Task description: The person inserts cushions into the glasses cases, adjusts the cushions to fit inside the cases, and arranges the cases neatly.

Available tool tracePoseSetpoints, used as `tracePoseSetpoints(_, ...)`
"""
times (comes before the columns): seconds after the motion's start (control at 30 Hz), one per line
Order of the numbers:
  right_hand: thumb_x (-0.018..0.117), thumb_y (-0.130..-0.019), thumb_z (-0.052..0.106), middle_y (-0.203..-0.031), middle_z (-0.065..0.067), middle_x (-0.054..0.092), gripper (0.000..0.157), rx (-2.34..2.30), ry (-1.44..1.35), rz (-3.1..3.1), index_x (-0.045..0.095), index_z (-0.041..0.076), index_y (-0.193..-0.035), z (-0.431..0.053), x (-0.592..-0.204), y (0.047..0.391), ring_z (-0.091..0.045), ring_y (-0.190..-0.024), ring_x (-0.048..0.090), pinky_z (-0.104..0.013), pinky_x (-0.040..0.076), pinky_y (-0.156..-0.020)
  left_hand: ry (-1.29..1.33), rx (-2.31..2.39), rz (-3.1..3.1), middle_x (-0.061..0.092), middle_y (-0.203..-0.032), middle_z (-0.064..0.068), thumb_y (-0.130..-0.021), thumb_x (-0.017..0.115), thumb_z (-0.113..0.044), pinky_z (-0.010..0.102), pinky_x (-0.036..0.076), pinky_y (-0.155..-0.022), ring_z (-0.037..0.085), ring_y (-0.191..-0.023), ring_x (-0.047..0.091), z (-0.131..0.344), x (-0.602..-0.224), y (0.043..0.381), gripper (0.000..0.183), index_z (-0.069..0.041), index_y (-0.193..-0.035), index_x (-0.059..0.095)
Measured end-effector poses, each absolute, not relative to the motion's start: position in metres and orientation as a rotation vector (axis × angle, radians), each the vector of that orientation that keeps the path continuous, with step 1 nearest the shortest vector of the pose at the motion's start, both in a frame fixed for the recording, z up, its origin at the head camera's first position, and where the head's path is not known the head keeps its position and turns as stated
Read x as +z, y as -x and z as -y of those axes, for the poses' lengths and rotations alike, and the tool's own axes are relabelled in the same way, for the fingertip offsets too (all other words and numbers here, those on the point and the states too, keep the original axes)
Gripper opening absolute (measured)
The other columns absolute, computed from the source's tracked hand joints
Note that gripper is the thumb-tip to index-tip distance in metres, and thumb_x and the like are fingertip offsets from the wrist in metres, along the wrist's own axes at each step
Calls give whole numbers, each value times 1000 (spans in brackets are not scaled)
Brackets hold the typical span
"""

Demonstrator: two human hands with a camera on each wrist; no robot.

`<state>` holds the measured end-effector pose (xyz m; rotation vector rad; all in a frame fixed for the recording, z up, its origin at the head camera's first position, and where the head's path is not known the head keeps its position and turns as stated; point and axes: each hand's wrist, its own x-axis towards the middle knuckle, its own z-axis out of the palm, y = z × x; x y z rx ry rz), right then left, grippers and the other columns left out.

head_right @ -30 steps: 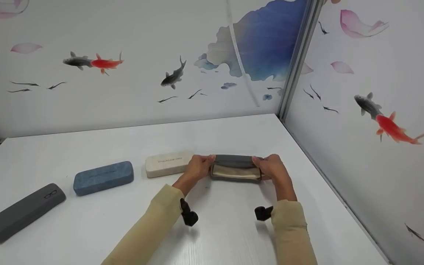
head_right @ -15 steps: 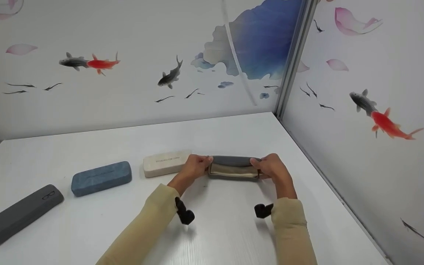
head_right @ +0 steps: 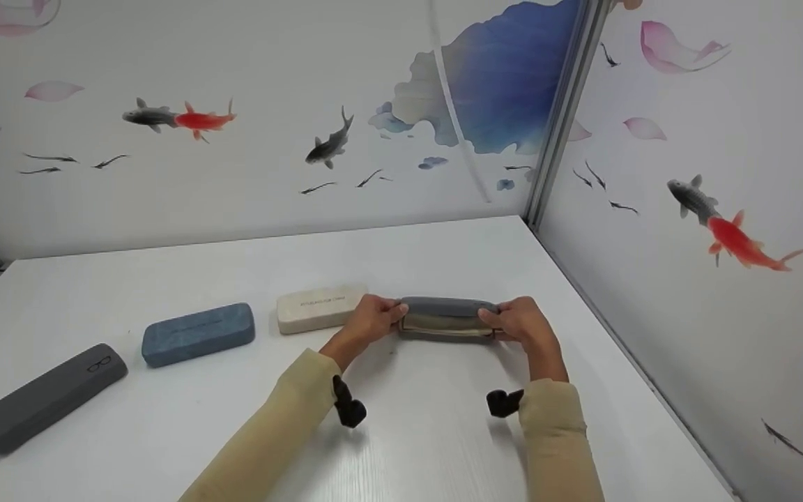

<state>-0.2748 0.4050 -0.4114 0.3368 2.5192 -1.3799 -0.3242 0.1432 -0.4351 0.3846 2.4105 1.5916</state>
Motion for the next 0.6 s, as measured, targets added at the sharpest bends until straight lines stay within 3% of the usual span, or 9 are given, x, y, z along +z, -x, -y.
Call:
tracePoseSetpoints(0.13, 67, -97, 30, -142, -33, 51, 71, -1345, -336, -2530, 39, -15, -145, -406, -412, 275, -29, -125, 62, -41, 48, -109, -461, 1587, -2470, 26, -56, -5, -99, 60, -8, 22, 26, -52, 10, -54, 28, -143, -439, 324, 50, -13, -59, 31)
tracePoseSetpoints(0.2, 65, -99, 29, -149, -35, 42, 69, -1286, -331, -2552, 38, -14, -146, -404, -411, 274, -34, -133, 55, -48, 42, -113, -499, 1579, -2508, 22, -56, -5, -98, 61, -5, 22, 24, -52, 10, -54, 26, -142, -440, 323, 53, -13, -59, 26)
tracePoseSetpoints(0.3, 66, -98, 27, -145, -33, 48, 68, -1211, -355, -2574, 39, -15, -145, -401, -408, 273, -36, -130, 57, -52, 39, -114, -505, 1587, -2512, 22, -56, -5, -96, 62, -2, 22, 23, -51, 10, -53, 26, -142, -443, 321, 52, -12, -60, 27)
tracePoseSetpoints(0.37, 67, -97, 28, -142, -32, 52, 70, -1178, -375, -2573, 39, -16, -144, -399, -405, 271, -38, -128, 58, -54, 39, -114, -493, 1573, -2509, 28, -58, -3, -95, 63, -1, 23, 26, -52, 10, -55, 31, -142, -443, 320, 47, -9, -61, 32)
tracePoseSetpoints(0.43, 66, -98, 28, -141, -33, 52, 70, -1168, -390, -2569, 39, -17, -143, -396, -401, 270, -40, -129, 57, -54, 41, -113, -460, 1561, -2513, 51, -62, -1, -95, 64, -2, 22, 36, -55, 10, -61, 43, -142, -442, 318, 33, -2, -63, 53)
tracePoseSetpoints(0.5, 63, -99, 31, -143, -35, 49, 70, -1121, -396, -2605, 39, -18, -143, -391, -396, 269, -45, -130, 54, -53, 44, -110, -427, 1538, -2537, 72, -86, 5, -95, 65, -5, 22, 50, -67, 10, -78, 61, -138, -438, 317, 14, 4, -89, 74)
tracePoseSetpoints(0.53, 61, -99, 33, -144, -36, 46, 71, -1089, -396, -2632, 38, -18, -143, -388, -393, 268, -47, -132, 51, -54, 44, -110, -416, 1532, -2547, 76, -102, 9, -95, 65, -6, 25, 55, -77, 13, -91, 67, -135, -436, 317, 18, 4, -106, 75)
tracePoseSetpoints(0.6, 56, -101, 36, -145, -38, 42, 70, -1028, -393, -2698, 39, -18, -143, -383, -388, 267, -51, -134, 46, -57, 43, -109, -396, 1526, -2567, 71, -125, 13, -97, 65, -10, 31, 56, -92, 19, -113, 68, -127, -430, 318, 32, 3, -126, 66)
